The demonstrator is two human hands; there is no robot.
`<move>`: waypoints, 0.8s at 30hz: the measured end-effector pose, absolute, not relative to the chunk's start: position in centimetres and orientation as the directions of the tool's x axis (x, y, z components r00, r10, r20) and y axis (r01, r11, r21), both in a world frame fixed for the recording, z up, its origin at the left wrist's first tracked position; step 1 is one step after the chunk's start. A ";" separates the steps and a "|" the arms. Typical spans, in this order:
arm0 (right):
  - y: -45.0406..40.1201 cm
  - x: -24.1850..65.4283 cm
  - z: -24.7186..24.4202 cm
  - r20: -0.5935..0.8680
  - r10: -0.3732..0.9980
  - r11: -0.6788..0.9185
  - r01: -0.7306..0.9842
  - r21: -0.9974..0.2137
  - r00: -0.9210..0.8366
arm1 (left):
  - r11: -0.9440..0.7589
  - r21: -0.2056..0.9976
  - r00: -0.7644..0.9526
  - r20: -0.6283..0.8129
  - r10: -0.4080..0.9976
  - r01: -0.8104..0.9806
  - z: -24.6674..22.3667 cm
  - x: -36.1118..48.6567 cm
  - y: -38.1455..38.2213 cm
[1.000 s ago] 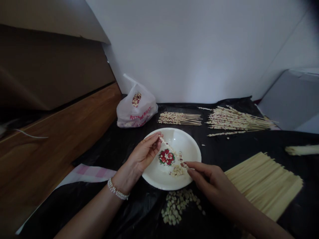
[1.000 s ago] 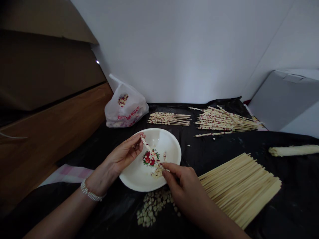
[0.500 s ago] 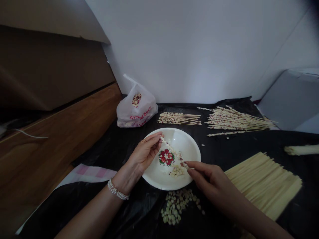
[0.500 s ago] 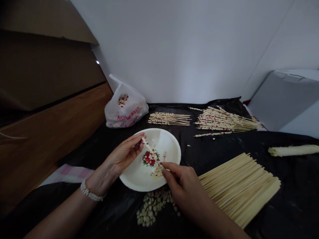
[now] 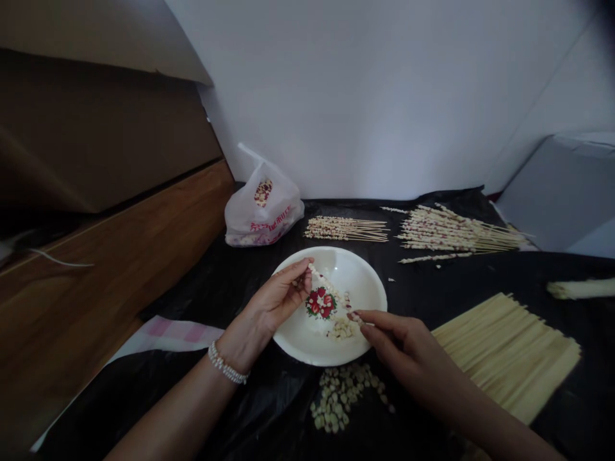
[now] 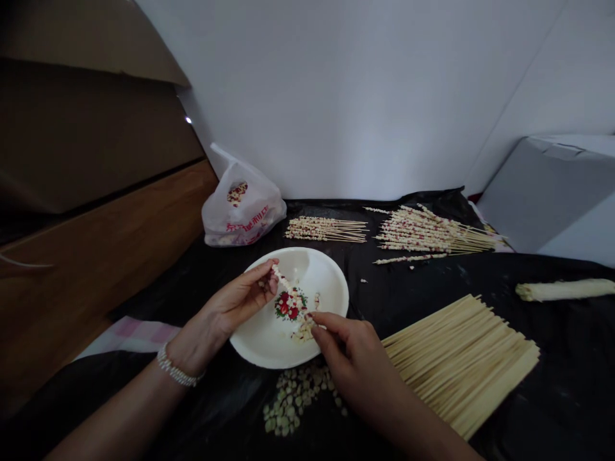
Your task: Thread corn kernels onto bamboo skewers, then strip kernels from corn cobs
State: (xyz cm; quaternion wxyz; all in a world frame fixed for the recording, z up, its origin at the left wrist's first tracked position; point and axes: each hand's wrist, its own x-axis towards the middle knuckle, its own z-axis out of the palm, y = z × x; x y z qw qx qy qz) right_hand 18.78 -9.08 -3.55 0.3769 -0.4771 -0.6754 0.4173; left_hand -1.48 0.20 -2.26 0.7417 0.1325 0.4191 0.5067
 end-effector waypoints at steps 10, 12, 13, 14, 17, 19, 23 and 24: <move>-8.9 18.8 -3.4 0.102 0.960 0.187 0.328 -0.926 -0.260 | 0.433 0.643 0.162 -0.437 0.885 -0.632 -2.8 -1.7 0.4; -8.8 18.8 -3.3 0.114 0.961 0.195 0.331 -0.923 -0.250 | 0.447 0.606 0.179 -0.450 0.875 -0.658 -2.6 -1.7 0.4; -8.8 18.9 -3.3 0.120 0.961 0.201 0.333 -0.921 -0.247 | 0.457 0.595 0.193 -0.453 0.870 -0.661 -2.4 -1.7 0.4; -8.8 18.9 -3.2 0.126 0.962 0.205 0.334 -0.920 -0.244 | 0.464 0.593 0.206 -0.451 0.868 -0.658 -2.3 -1.8 0.4; -8.9 19.0 -3.2 0.119 0.960 0.202 0.336 -0.920 -0.252 | 0.463 0.632 0.211 -0.434 0.876 -0.621 -2.1 -1.7 0.2; -8.9 19.0 -3.2 0.111 0.959 0.199 0.341 -0.919 -0.260 | 0.446 0.673 0.191 -0.421 0.887 -0.589 -2.1 -1.6 0.1; -9.0 18.9 -3.2 0.110 0.958 0.200 0.345 -0.917 -0.264 | 0.402 0.750 0.155 -0.380 0.912 -0.524 -2.2 -1.3 -0.2; -9.0 18.9 -3.2 0.114 0.958 0.203 0.344 -0.917 -0.262 | 0.400 0.761 0.159 -0.373 0.914 -0.511 -2.3 -1.3 -0.2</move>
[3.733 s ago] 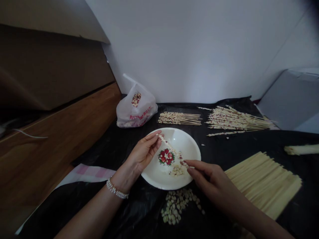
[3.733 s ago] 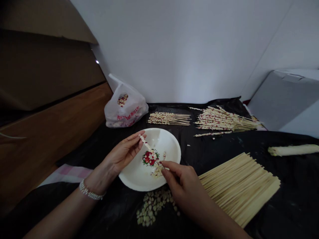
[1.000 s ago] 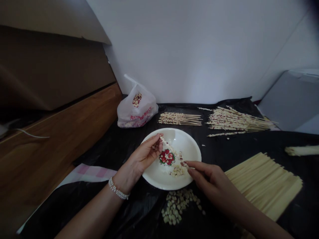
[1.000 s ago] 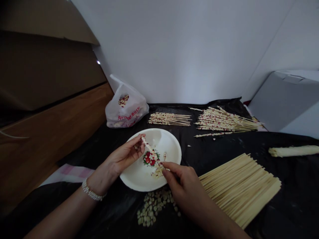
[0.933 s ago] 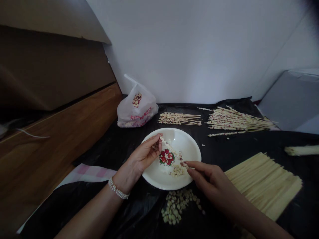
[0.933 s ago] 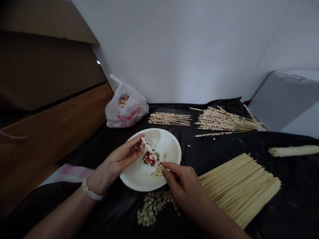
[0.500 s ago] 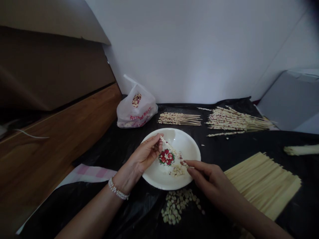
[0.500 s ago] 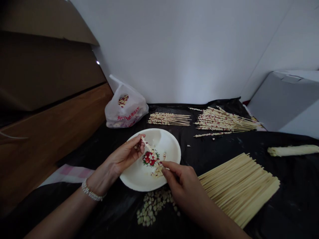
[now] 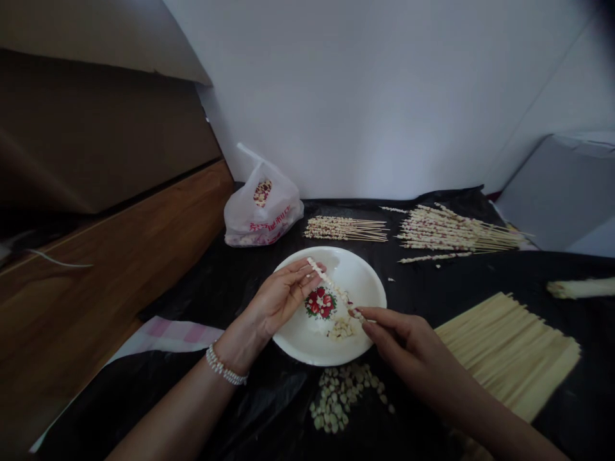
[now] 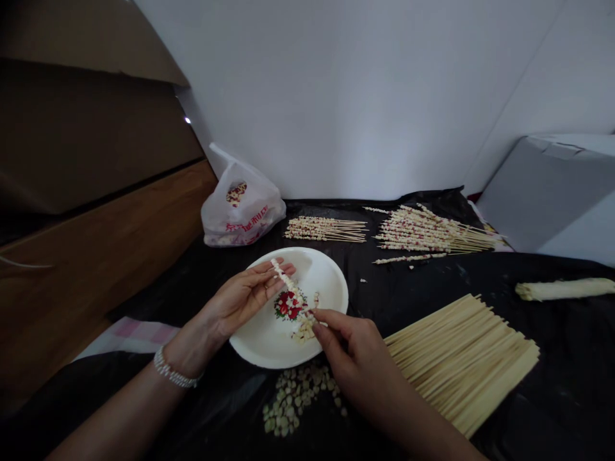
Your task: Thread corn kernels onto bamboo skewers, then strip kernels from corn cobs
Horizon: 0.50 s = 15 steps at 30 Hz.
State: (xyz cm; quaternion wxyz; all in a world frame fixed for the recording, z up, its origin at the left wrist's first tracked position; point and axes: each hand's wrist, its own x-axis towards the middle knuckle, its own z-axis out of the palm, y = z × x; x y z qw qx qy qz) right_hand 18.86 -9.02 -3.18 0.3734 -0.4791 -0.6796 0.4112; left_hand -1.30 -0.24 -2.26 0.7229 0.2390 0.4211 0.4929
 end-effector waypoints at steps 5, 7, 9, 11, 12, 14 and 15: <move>-9.0 18.9 -3.1 0.126 0.955 0.216 0.343 -0.914 -0.267 | 0.395 0.777 0.190 -0.347 0.919 -0.491 -2.3 -1.3 -0.3; -9.0 18.9 -3.0 0.123 0.954 0.217 0.346 -0.913 -0.274 | 0.398 0.777 0.191 -0.349 0.917 -0.488 -2.4 -1.4 -0.3; -9.0 19.0 -3.1 0.121 0.956 0.213 0.351 -0.912 -0.267 | 0.409 0.772 0.189 -0.364 0.912 -0.487 -2.6 -1.5 -0.2; -9.0 19.0 -3.1 0.119 0.959 0.208 0.355 -0.911 -0.256 | 0.414 0.762 0.182 -0.375 0.909 -0.498 -2.9 -1.6 -0.1; -9.0 19.0 -3.2 0.120 0.960 0.207 0.356 -0.911 -0.252 | 0.412 0.754 0.175 -0.378 0.909 -0.512 -2.9 -1.7 0.0; -9.0 19.0 -3.3 0.123 0.960 0.209 0.353 -0.912 -0.251 | 0.408 0.725 0.161 -0.387 0.908 -0.555 -2.9 -1.8 0.1; -9.1 19.0 -3.3 0.125 0.960 0.210 0.348 -0.914 -0.252 | 0.413 0.705 0.164 -0.395 0.904 -0.577 -2.8 -1.8 0.2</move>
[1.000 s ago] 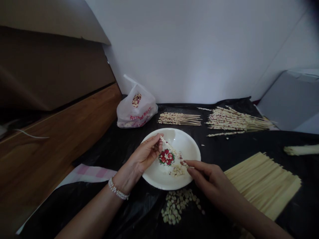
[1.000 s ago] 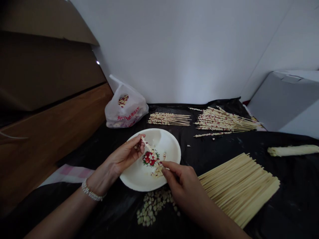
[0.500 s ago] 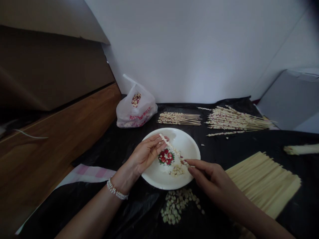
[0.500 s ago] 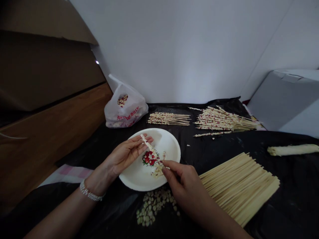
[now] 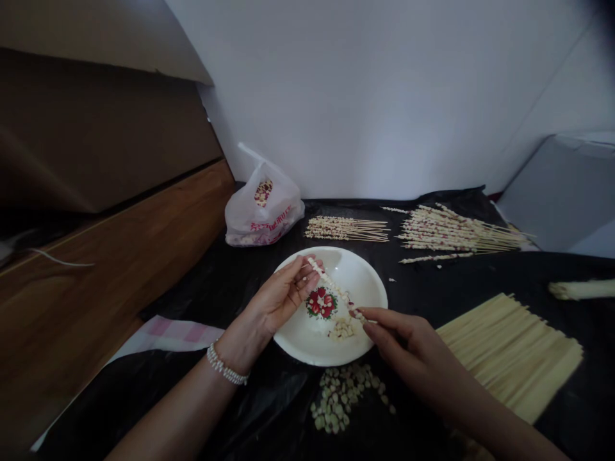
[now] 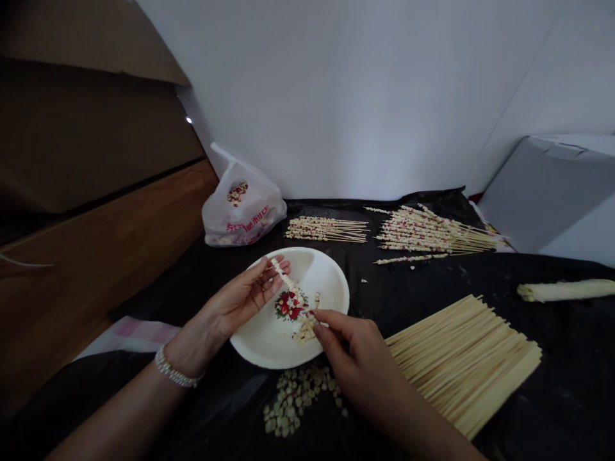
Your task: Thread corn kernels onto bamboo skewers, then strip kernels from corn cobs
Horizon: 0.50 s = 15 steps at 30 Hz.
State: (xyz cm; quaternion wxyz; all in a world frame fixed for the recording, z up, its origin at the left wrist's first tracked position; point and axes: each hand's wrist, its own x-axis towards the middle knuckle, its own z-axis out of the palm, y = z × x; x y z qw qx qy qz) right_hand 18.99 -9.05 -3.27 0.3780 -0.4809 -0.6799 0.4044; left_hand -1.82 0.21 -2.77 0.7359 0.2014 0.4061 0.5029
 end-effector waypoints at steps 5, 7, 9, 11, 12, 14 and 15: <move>-9.1 18.9 -3.1 0.110 0.957 0.201 0.339 -0.919 -0.269 | 0.481 0.629 0.277 -0.399 0.874 -0.611 -2.0 -1.9 0.3; -9.1 18.8 -3.0 0.089 0.950 0.197 0.350 -0.916 -0.300 | 0.462 0.638 0.275 -0.375 0.885 -0.616 -2.0 -1.8 0.2; -9.0 18.8 -3.0 0.083 0.941 0.205 0.358 -0.911 -0.329 | 0.439 0.652 0.258 -0.359 0.897 -0.619 -2.0 -1.7 0.1; -9.0 18.8 -3.0 0.088 0.934 0.220 0.364 -0.905 -0.346 | 0.430 0.659 0.246 -0.358 0.901 -0.617 -2.0 -1.6 0.1; -9.0 18.8 -3.0 0.093 0.934 0.227 0.369 -0.901 -0.346 | 0.429 0.659 0.241 -0.361 0.901 -0.618 -2.0 -1.5 0.0; -9.1 18.8 -3.0 0.092 0.933 0.230 0.378 -0.897 -0.348 | 0.433 0.653 0.240 -0.368 0.898 -0.621 -2.0 -1.4 0.0; -9.2 18.8 -3.0 0.088 0.933 0.228 0.384 -0.895 -0.349 | 0.436 0.648 0.241 -0.371 0.897 -0.624 -2.0 -1.4 0.0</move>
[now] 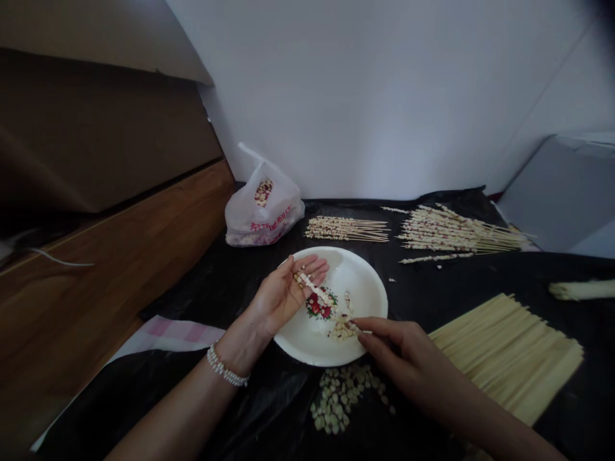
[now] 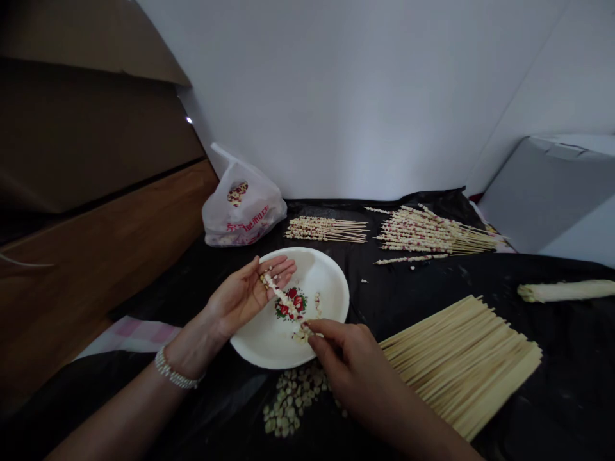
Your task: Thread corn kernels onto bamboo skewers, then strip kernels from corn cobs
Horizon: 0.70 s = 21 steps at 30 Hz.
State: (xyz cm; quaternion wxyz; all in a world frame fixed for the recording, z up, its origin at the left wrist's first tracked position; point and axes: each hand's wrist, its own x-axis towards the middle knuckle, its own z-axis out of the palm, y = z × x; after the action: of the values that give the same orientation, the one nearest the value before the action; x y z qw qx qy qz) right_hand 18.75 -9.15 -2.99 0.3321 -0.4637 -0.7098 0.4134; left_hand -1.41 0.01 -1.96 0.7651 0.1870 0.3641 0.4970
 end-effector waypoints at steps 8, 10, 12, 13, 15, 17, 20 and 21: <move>-9.3 18.9 -3.0 0.037 0.935 0.196 0.427 -0.883 -0.353 | 0.381 0.693 0.177 -0.349 0.920 -0.612 -2.3 -1.3 0.0; -9.2 18.9 -3.1 0.035 0.934 0.194 0.424 -0.885 -0.355 | 0.368 0.709 0.161 -0.343 0.925 -0.602 -2.3 -1.3 -0.1; -9.2 18.8 -3.1 0.036 0.932 0.198 0.424 -0.884 -0.360 | 0.364 0.718 0.162 -0.337 0.928 -0.593 -2.3 -1.3 -0.1; -9.2 18.8 -3.1 0.039 0.932 0.201 0.426 -0.882 -0.360 | 0.363 0.722 0.165 -0.332 0.929 -0.589 -2.3 -1.3 -0.1; -9.2 18.8 -3.1 0.045 0.932 0.208 0.429 -0.879 -0.360 | 0.355 0.732 0.171 -0.316 0.933 -0.581 -2.4 -1.3 -0.1; -9.2 18.8 -3.1 0.047 0.934 0.209 0.434 -0.876 -0.355 | 0.339 0.743 0.170 -0.297 0.940 -0.577 -2.4 -1.3 -0.2; -9.2 18.8 -3.1 0.043 0.932 0.205 0.428 -0.880 -0.359 | 0.329 0.750 0.162 -0.290 0.943 -0.574 -2.5 -1.3 -0.3; -9.2 18.9 -3.1 0.040 0.930 0.204 0.424 -0.882 -0.364 | 0.330 0.750 0.159 -0.293 0.943 -0.573 -2.5 -1.3 -0.3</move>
State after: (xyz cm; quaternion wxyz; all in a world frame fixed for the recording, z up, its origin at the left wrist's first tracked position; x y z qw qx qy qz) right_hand 18.85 -9.23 -3.13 0.3047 -0.4744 -0.7136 0.4157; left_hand -1.29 -0.31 -2.46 0.7214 0.2433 0.3800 0.5253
